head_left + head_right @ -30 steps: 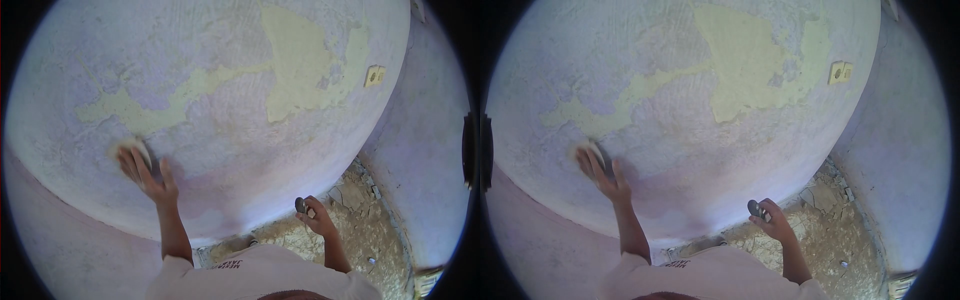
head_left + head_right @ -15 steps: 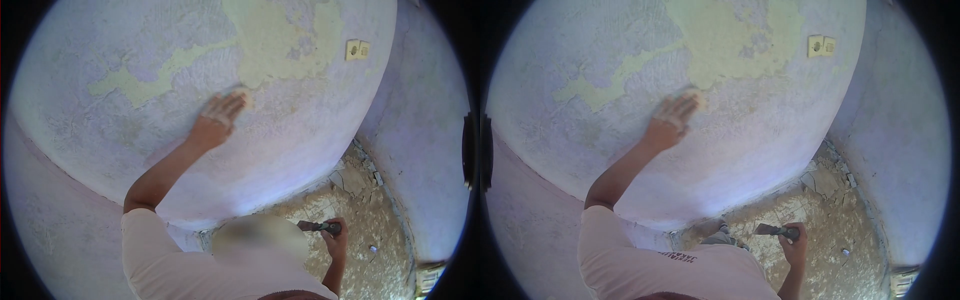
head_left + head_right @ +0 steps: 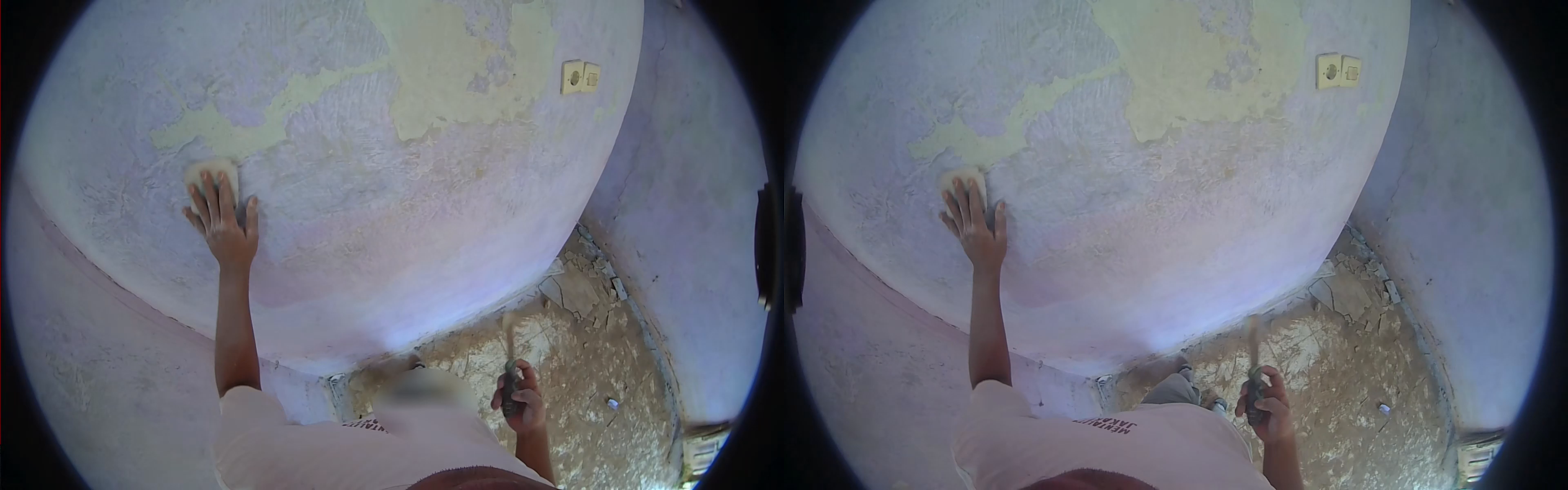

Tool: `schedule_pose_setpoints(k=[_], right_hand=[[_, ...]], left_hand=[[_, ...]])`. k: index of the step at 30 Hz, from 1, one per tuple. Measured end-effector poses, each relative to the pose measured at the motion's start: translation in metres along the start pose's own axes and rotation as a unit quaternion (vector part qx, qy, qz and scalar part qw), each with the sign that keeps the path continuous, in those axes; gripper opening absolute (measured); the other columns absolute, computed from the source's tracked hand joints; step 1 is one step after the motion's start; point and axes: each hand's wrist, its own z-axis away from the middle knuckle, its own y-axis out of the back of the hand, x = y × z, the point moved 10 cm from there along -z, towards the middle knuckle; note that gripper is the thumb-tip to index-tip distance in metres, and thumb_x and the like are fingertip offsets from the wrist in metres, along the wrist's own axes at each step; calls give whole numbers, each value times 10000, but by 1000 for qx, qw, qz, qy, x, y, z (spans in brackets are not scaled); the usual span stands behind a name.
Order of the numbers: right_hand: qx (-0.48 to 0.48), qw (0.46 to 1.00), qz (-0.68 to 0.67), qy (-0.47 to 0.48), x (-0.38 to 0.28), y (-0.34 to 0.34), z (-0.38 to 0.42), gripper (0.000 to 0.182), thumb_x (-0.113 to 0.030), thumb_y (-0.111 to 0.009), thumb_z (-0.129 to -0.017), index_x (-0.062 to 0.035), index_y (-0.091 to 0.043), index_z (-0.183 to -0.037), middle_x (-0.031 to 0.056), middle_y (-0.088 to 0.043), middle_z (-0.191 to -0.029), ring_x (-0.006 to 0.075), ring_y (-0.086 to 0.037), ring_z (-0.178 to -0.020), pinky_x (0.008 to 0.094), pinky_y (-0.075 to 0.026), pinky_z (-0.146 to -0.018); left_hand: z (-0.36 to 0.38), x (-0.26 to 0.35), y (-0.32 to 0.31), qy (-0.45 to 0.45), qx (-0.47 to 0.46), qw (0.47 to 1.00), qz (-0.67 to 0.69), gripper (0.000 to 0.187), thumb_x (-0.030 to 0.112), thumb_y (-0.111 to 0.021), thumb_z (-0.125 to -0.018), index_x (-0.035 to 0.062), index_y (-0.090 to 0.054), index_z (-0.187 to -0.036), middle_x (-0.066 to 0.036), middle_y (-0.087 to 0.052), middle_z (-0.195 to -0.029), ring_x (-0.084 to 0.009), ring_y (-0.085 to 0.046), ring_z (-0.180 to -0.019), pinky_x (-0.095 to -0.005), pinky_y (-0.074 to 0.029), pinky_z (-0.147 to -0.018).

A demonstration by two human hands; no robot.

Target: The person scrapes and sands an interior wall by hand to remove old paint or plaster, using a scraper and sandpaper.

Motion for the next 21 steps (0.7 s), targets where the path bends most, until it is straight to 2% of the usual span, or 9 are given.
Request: schedule_pose_setpoints(k=[2, 5, 6, 9, 13, 14, 17, 21], right_hand=[[-23, 998, 10, -54, 23, -13, -4, 613, 14, -548, -691, -102, -388, -1270, 126, -554, -840, 224, -580, -586, 321, -492, -504], [16, 984, 155, -84, 42, -16, -10, 611, -8, -576, -755, -100, -354, -1317, 80, -536, -768, 174, -549, -558, 291, -463, -470], [29, 971, 226, -75, 43, -23, -13, 551, -52, -591, -824, -95, -362, -1323, 41, -520, -739, 113, -511, -561, 251, -434, -477], [-3, 910, 414, -28, 37, -48, -35, 493, -81, -597, -851, -82, -394, -1300, 22, -510, -749, 78, -473, -569, 228, -417, -495], [-33, 847, 523, 84, 22, -104, -68, 537, -70, -572, -874, -71, -355, -1365, 21, -516, -783, 63, -462, -597, 219, -416, -526], [-11, 850, 524, 55, 16, -125, -74, 544, -67, -566, -875, -55, -351, -1375, 79, -556, -888, 140, -515, -785, 278, -447, -724], [-65, 772, 615, 145, 9, -185, -104, 560, -49, -548, -868, -68, -341, -1387, 130, -572, -895, 207, -577, -777, 313, -468, -723], [-47, 679, 656, 326, -24, -272, -137, 569, -43, -537, -853, -92, -346, -1387, 174, -587, -914, 323, -608, -757, 393, -485, -692]], left_hand=[[33, -21, -4, 24, -12, 1000, -5, 605, 404, -542, -880, 100, -394, -1382, -131, -283, -1479, -358, -139, -1396, -592, -43, -1079], [71, -46, -6, 40, -17, 999, -5, 610, 412, -514, -896, 64, -384, -1380, -160, -267, -1480, -349, -85, -1407, -570, -8, -1087], [80, -51, -7, 43, -13, 999, -1, 608, 411, -508, -899, 61, -383, -1381, -164, -263, -1480, -349, -81, -1407, -565, -1, -1088], [99, -63, -13, 41, 2, 999, 9, 607, 408, -482, -912, 52, -363, -1389, -174, -250, -1483, -349, -68, -1409, -557, 20, -1089], [105, -68, -18, 28, 28, 999, 14, 609, 414, -473, -912, 57, -355, -1392, -179, -249, -1482, -366, -71, -1404, -558, 15, -1090], [106, -69, -18, 26, 31, 999, 19, 608, 415, -473, -912, 59, -358, -1391, -181, -249, -1481, -371, -73, -1403, -560, 14, -1090], [111, -72, -20, 24, 36, 999, 30, 599, 410, -471, -914, 58, -364, -1386, -191, -250, -1478, -393, -76, -1397, -566, 12, -1086], [110, -71, -19, 18, 46, 998, 47, 597, 373, -491, -912, 26, -357, -1378, -221, -256, -1466, -420, -99, -1386, -566, -1, -1084]])
